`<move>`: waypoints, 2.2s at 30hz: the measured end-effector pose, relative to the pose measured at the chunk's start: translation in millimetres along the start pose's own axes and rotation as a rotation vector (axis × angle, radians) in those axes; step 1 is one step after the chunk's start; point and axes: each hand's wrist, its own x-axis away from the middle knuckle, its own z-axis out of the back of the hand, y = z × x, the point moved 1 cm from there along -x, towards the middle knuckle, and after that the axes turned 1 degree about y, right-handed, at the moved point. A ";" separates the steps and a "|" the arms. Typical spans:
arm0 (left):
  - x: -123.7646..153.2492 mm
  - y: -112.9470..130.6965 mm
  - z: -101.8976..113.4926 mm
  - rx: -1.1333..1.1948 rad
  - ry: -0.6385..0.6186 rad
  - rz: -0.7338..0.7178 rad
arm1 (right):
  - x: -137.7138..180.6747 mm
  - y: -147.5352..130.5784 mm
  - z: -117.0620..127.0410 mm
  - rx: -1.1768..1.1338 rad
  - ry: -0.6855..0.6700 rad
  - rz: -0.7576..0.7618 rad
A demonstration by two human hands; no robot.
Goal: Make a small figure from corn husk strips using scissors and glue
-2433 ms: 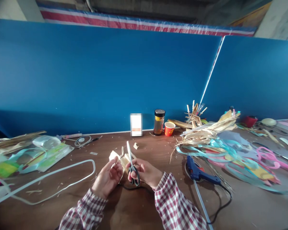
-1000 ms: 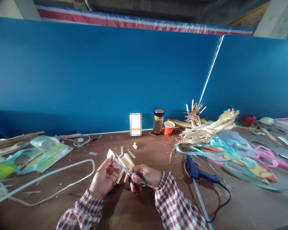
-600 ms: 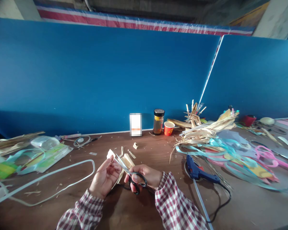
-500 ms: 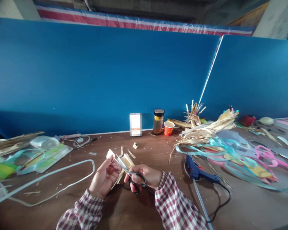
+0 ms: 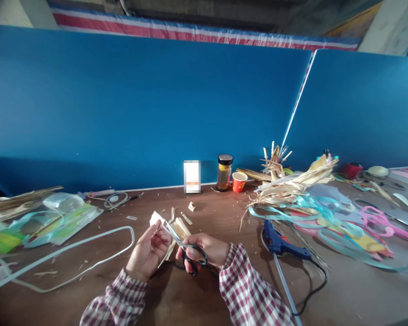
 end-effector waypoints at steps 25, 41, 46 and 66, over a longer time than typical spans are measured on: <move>4.2 0.3 -4.2 0.058 -0.054 0.112 | 4.4 0.0 4.6 -0.030 -0.034 0.008; 2.2 1.4 -3.0 0.019 -0.131 0.090 | 5.9 -0.9 7.7 -0.057 -0.034 0.006; 3.6 1.9 -3.5 -0.066 -0.138 0.044 | 5.6 0.0 5.3 -0.124 0.000 0.028; 0.4 -1.3 -1.2 -0.233 0.022 -0.101 | -2.0 7.1 10.2 0.026 0.130 -0.021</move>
